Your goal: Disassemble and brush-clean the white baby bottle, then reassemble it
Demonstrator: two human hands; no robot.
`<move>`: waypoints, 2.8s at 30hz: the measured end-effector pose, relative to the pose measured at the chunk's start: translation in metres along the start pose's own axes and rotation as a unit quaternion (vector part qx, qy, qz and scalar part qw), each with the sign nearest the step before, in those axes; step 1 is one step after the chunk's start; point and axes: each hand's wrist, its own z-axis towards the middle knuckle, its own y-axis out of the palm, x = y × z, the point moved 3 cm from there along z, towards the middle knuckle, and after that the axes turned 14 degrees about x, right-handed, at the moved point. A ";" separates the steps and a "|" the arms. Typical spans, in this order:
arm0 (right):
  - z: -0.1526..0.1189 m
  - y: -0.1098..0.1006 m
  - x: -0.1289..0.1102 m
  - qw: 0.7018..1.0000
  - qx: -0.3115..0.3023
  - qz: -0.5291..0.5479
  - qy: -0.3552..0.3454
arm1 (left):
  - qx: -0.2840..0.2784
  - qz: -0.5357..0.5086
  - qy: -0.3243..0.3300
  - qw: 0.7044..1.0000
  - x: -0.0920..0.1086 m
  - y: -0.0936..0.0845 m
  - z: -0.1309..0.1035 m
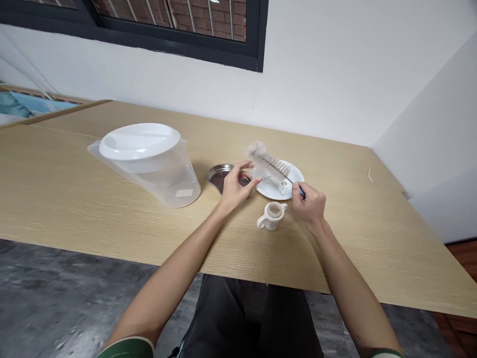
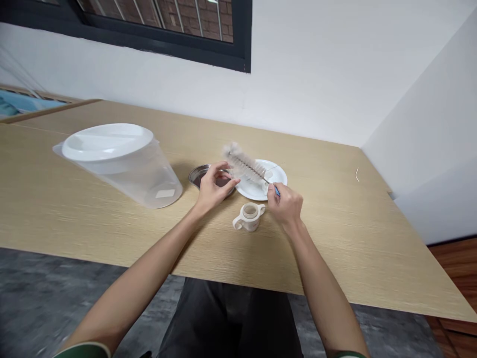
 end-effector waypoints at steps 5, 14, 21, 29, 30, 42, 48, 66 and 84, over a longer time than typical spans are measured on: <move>0.000 0.001 0.006 0.999 0.012 -0.034 0.030 | 0.005 0.001 0.005 1.000 0.000 -0.001 0.001; 0.000 0.002 0.004 1.000 -0.011 -0.015 0.007 | 0.014 -0.006 -0.003 1.000 0.001 -0.001 0.001; 0.002 -0.001 0.012 0.999 0.025 -0.021 0.032 | 0.010 0.003 -0.013 1.000 0.003 -0.002 0.001; 0.000 0.001 0.008 0.999 0.004 -0.045 0.027 | 0.012 0.005 -0.014 1.000 0.003 -0.003 0.001; 0.001 0.001 0.010 0.998 0.013 -0.054 0.039 | 0.015 0.011 -0.011 1.000 0.003 -0.004 0.001; 0.002 -0.001 0.008 0.998 0.012 -0.045 0.033 | 0.032 0.021 0.010 0.999 -0.001 -0.003 0.002; 0.002 0.002 0.015 0.996 0.002 -0.061 0.067 | 0.029 -0.001 0.016 0.999 0.001 -0.003 0.001; 0.000 0.002 0.007 0.999 -0.020 -0.036 0.033 | 0.002 0.005 0.083 0.997 0.011 -0.004 -0.001; -0.012 0.013 -0.002 0.996 -0.062 -0.054 0.028 | 0.054 0.063 0.088 0.993 0.021 -0.010 0.003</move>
